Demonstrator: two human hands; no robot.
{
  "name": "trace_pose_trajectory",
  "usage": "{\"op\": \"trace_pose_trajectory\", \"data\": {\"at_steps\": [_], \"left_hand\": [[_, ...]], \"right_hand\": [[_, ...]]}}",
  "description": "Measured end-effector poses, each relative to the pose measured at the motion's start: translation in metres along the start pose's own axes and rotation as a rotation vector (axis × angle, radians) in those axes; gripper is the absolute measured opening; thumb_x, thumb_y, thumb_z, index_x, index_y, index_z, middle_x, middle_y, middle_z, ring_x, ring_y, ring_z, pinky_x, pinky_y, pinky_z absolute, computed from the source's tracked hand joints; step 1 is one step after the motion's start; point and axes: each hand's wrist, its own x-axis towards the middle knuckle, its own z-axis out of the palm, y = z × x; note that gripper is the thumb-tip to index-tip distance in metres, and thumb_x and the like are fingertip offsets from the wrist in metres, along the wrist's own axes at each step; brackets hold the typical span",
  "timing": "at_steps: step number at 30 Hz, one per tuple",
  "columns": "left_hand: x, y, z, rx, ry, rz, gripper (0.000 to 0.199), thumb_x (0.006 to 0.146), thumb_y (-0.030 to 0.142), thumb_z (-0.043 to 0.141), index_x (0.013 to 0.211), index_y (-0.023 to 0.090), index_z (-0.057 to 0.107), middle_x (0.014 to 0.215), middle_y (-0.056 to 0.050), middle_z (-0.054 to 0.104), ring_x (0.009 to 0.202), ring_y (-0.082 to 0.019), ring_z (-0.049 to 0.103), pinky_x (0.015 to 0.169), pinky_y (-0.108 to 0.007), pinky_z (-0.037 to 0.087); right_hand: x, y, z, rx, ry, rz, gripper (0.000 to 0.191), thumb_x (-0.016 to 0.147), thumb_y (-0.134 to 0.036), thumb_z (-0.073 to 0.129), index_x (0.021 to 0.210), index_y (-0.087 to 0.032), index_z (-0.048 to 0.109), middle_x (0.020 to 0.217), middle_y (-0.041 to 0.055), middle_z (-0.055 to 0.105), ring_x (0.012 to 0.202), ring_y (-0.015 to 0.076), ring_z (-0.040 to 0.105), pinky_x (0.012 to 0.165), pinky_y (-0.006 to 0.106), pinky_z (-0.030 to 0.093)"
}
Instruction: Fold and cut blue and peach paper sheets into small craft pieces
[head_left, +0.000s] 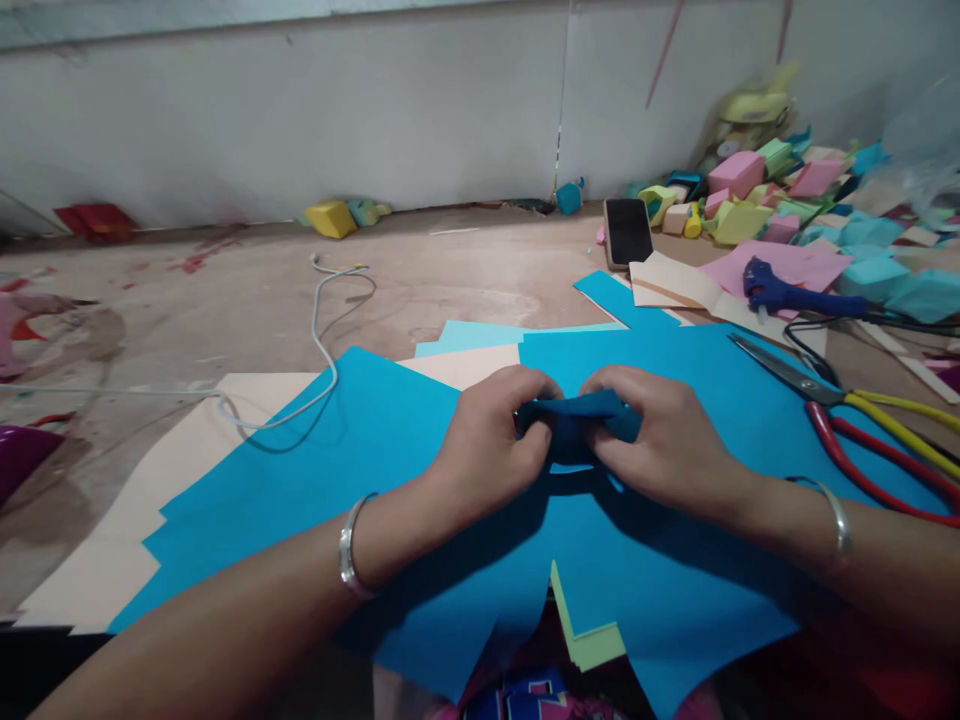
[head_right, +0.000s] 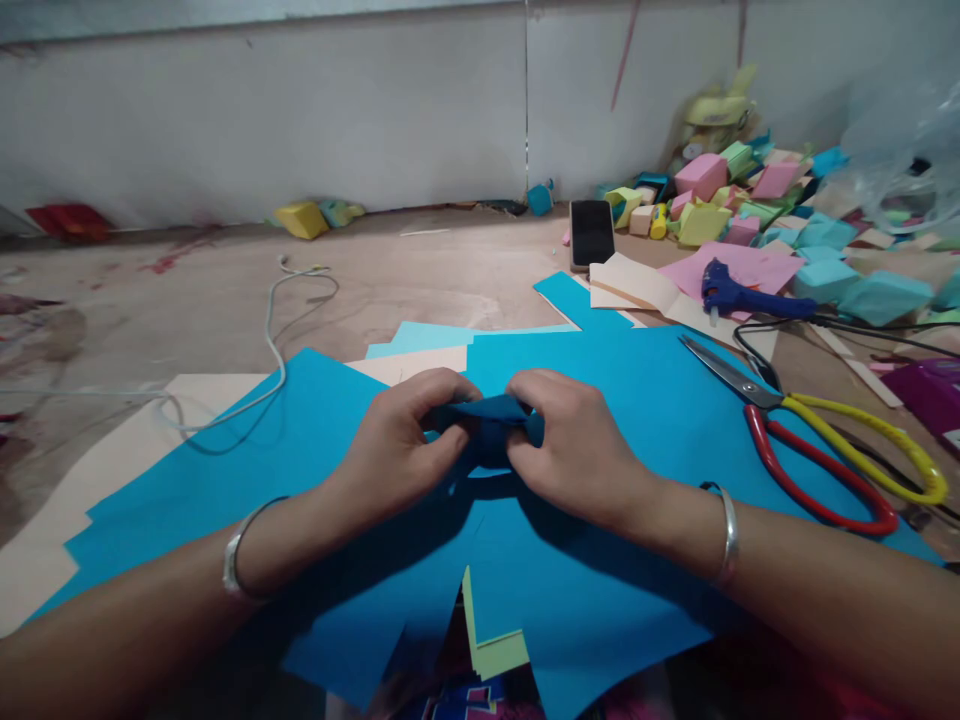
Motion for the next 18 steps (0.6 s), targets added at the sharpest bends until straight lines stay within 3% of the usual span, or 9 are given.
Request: {"op": "trace_pose_trajectory", "data": {"at_steps": [6, 12, 15, 18], "left_hand": [[0.001, 0.000, -0.002, -0.276, 0.007, -0.194, 0.012, 0.081, 0.018, 0.058, 0.094, 0.018, 0.056, 0.087, -0.002, 0.060, 0.071, -0.013, 0.057, 0.058, -0.026, 0.047], [0.004, -0.001, -0.001, -0.501, -0.012, -0.338, 0.023, 0.082, 0.027, 0.062, 0.103, 0.018, 0.055, 0.098, -0.004, 0.060, 0.077, -0.015, 0.062, 0.067, -0.032, 0.057], [0.005, 0.001, -0.002, -0.513, -0.057, -0.402, 0.032, 0.080, 0.038, 0.068, 0.099, 0.018, 0.052, 0.091, -0.004, 0.060, 0.070, -0.015, 0.061, 0.059, -0.032, 0.057], [0.004, 0.002, -0.001, -0.424, -0.081, -0.384, 0.031, 0.077, 0.036, 0.072, 0.093, 0.018, 0.052, 0.088, -0.003, 0.060, 0.068, -0.014, 0.060, 0.057, -0.030, 0.055]], "right_hand": [[0.007, 0.009, -0.002, 0.052, 0.026, 0.132, 0.005, 0.076, -0.015, 0.058, 0.074, -0.019, 0.061, 0.070, -0.0005, 0.062, 0.061, 0.0140, 0.054, 0.056, 0.027, 0.037], [0.011, 0.018, -0.001, 0.063, 0.039, 0.195, 0.002, 0.076, -0.019, 0.060, 0.075, -0.019, 0.061, 0.066, -0.0009, 0.062, 0.058, 0.0138, 0.053, 0.052, 0.027, 0.036], [0.011, 0.018, 0.000, 0.057, 0.071, 0.202, 0.001, 0.076, -0.019, 0.059, 0.075, -0.019, 0.060, 0.068, -0.0007, 0.063, 0.059, 0.0139, 0.054, 0.054, 0.027, 0.037], [0.011, 0.018, 0.001, 0.056, 0.085, 0.221, 0.002, 0.076, -0.020, 0.059, 0.075, -0.019, 0.059, 0.069, -0.0005, 0.064, 0.061, 0.0149, 0.056, 0.055, 0.028, 0.038]]}}
